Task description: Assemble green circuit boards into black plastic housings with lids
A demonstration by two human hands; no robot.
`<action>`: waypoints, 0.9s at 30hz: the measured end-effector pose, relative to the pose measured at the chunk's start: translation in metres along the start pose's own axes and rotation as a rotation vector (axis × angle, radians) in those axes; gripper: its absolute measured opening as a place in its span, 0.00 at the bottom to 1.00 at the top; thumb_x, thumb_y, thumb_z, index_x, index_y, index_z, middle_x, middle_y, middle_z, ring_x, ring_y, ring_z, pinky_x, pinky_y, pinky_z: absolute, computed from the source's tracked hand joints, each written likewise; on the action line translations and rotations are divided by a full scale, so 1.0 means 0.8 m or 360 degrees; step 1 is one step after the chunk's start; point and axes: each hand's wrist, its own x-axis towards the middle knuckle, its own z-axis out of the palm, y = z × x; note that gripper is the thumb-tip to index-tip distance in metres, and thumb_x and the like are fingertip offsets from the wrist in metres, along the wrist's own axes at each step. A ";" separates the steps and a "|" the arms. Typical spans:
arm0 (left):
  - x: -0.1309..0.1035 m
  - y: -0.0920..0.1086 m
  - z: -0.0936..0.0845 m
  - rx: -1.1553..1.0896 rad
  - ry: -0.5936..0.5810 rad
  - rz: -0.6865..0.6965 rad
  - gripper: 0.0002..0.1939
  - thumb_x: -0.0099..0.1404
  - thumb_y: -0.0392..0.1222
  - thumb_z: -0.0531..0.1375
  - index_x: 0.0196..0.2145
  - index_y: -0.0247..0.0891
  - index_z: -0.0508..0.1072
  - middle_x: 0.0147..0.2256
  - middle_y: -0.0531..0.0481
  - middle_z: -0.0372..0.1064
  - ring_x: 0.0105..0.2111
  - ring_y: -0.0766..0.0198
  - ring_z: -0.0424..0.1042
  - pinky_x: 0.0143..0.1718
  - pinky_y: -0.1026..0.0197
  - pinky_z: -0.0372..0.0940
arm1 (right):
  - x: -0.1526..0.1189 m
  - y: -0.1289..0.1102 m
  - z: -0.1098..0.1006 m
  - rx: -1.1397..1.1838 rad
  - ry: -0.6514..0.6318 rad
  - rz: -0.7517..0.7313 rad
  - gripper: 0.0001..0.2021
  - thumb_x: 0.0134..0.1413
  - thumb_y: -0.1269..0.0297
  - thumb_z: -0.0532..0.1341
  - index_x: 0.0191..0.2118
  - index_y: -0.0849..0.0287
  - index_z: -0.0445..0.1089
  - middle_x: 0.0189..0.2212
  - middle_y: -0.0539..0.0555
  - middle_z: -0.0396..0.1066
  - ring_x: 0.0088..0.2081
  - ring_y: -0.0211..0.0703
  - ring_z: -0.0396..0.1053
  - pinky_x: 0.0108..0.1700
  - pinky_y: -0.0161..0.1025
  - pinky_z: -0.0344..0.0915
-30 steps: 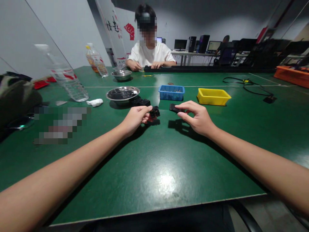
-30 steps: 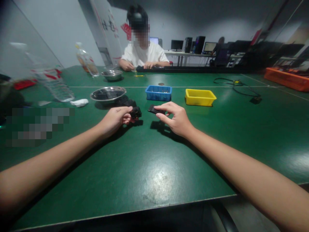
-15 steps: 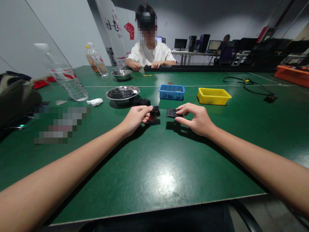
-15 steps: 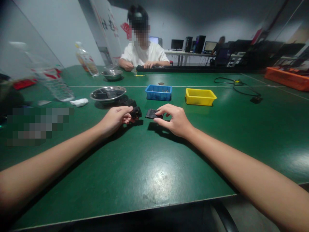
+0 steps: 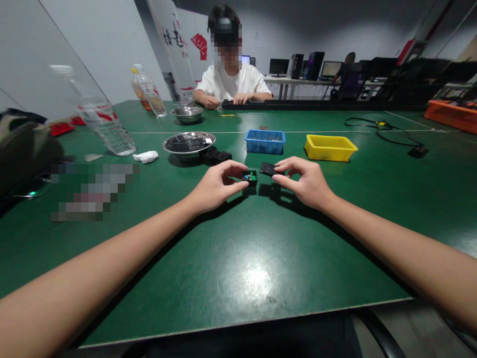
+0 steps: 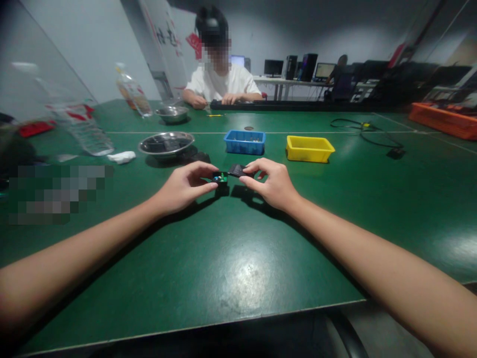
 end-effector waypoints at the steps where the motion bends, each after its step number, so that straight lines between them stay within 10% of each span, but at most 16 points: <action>1: -0.001 0.000 0.001 0.0003 -0.0004 0.0041 0.23 0.56 0.46 0.70 0.46 0.34 0.74 0.44 0.43 0.77 0.43 0.56 0.77 0.46 0.53 0.73 | 0.000 -0.001 0.000 -0.0003 0.0007 -0.0005 0.07 0.53 0.60 0.70 0.33 0.58 0.77 0.37 0.56 0.80 0.39 0.47 0.77 0.37 0.41 0.72; 14: -0.014 0.020 0.014 0.0147 -0.0101 0.0177 0.29 0.57 0.46 0.71 0.54 0.37 0.68 0.45 0.44 0.76 0.44 0.56 0.78 0.50 0.53 0.72 | -0.005 -0.028 0.001 -0.0168 -0.0143 -0.0361 0.06 0.56 0.60 0.69 0.36 0.56 0.77 0.41 0.56 0.80 0.41 0.46 0.77 0.42 0.42 0.72; 27: -0.020 0.028 0.021 0.0097 -0.0090 0.0120 0.30 0.58 0.47 0.70 0.56 0.38 0.67 0.45 0.45 0.74 0.43 0.57 0.77 0.49 0.54 0.73 | -0.007 -0.025 0.011 0.0359 -0.0133 0.0105 0.08 0.52 0.60 0.71 0.35 0.57 0.77 0.37 0.55 0.81 0.40 0.46 0.78 0.42 0.42 0.73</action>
